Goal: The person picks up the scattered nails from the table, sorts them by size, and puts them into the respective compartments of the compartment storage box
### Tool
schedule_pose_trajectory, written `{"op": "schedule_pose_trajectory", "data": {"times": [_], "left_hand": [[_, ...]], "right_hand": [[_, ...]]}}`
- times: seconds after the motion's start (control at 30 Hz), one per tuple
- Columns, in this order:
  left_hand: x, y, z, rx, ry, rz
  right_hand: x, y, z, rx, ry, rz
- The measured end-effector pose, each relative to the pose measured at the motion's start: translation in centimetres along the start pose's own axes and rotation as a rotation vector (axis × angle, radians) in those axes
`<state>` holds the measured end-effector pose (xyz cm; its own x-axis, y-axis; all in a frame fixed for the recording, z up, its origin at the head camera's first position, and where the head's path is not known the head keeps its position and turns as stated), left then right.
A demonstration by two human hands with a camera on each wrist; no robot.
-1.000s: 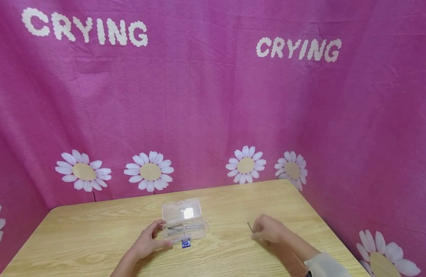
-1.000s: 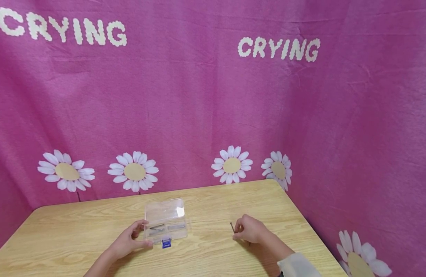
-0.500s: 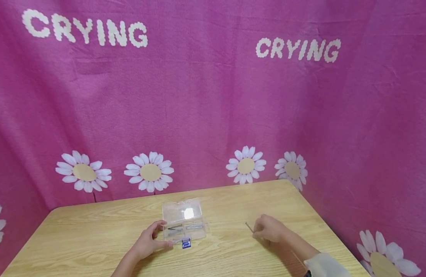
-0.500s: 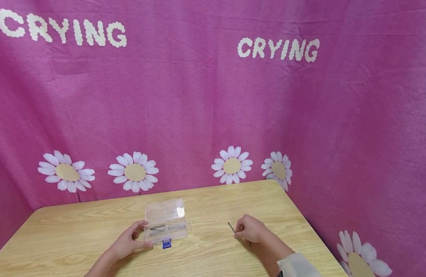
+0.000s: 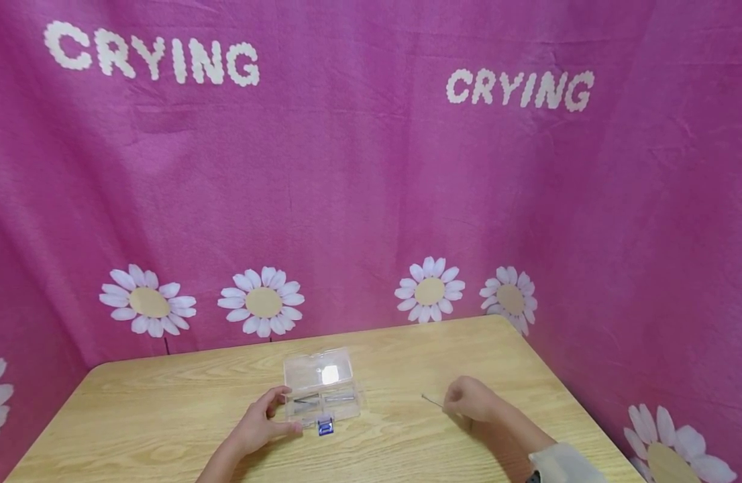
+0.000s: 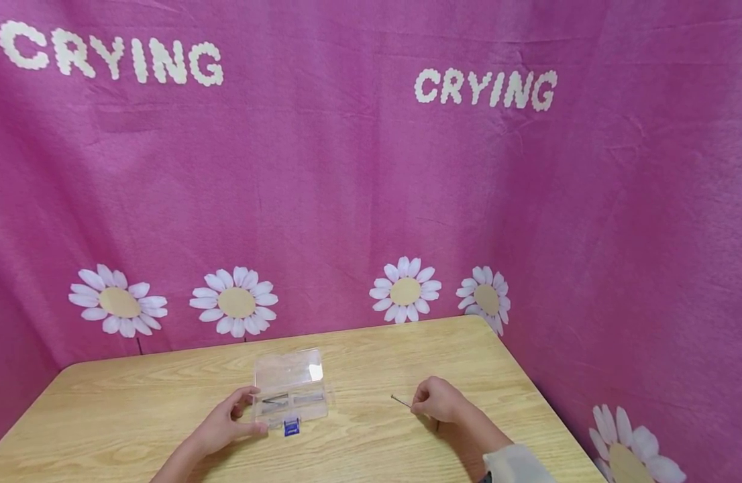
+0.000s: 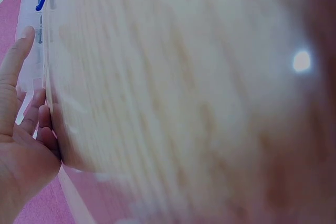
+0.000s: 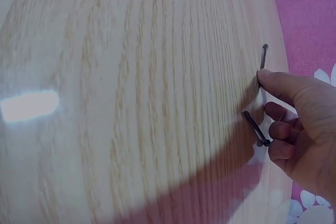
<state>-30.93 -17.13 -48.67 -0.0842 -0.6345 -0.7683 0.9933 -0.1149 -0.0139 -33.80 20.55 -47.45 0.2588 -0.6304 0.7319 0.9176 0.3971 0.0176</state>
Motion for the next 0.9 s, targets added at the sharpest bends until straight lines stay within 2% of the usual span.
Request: {"op": "schedule_pose_trajectory", "data": {"times": [0.13,0.33,0.53,0.7,0.9], "left_hand": [[0.2,-0.1,-0.1,0.003,0.004,0.013],[0.1,-0.2,-0.1,-0.004,0.007,-0.01],[0.0,-0.2,0.0,-0.007,0.013,-0.024],[-0.1,-0.1,0.0,-0.008,0.01,-0.008],[-0.1,0.1,0.1,-0.008,0.003,0.008]], "right_hand": [[-0.4,-0.1,0.0,-0.012,-0.02,-0.038],[-0.5,-0.1,0.1,-0.017,-0.042,-0.053],[0.0,-0.2,0.3,-0.003,-0.032,-0.013],[0.8,-0.3,0.6,0.003,-0.031,0.048],[1.4,-0.3,0.5,0.02,-0.067,0.071]]}}
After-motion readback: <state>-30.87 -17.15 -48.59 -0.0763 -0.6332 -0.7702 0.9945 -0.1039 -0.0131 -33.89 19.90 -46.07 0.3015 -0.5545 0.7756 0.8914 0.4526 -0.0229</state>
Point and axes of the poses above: each hand's wrist, its own y-axis away from the middle knuckle, its own z-axis out of the back of the hand, x = y × z, the point moved 9 cm from there along -y, towards the middle knuckle, and after that the axes turned 8 degrees about -y, right-handed, at the moved point
